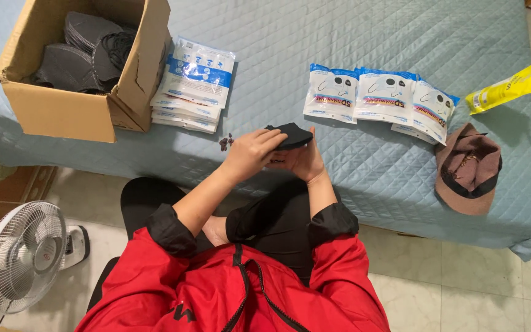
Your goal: The person sits on a chair and handles black face masks, picking them up from a cardboard box and placing them into individual plastic packaging. They arrange the packaged masks on a bed and continue to pack more masks from the box.
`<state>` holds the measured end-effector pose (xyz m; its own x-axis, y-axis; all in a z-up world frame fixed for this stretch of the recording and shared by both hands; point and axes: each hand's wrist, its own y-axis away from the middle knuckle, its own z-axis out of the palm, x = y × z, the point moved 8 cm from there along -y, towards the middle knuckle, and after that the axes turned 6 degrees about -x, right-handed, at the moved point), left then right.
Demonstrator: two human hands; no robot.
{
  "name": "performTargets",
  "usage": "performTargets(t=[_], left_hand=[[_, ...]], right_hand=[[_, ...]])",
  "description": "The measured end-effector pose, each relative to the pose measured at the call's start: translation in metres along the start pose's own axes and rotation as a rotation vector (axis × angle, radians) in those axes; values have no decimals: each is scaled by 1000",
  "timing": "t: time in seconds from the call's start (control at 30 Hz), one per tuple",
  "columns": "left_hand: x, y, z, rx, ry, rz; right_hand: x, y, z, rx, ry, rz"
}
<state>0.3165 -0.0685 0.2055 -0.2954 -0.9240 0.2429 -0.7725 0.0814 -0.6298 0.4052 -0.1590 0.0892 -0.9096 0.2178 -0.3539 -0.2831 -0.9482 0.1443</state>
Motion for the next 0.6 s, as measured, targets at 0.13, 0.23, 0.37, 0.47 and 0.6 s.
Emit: performTargets(t=[0.13, 0.23, 0.37, 0.47, 0.6], left_hand=[[11, -1, 4, -3, 41, 90], [1, -1, 28, -55, 142, 81], [2, -9, 28, -84, 118, 88], [-1, -13, 22, -101, 117, 18], [-30, -14, 19, 7, 305, -196]], right_hand=[[-10, 9, 6, -63, -188, -53], [-16, 8, 5, -154, -111, -90], [-27, 13, -1, -132, -172, -168], [-37, 11, -15, -109, -137, -178], [-41, 13, -14, -35, -98, -214]])
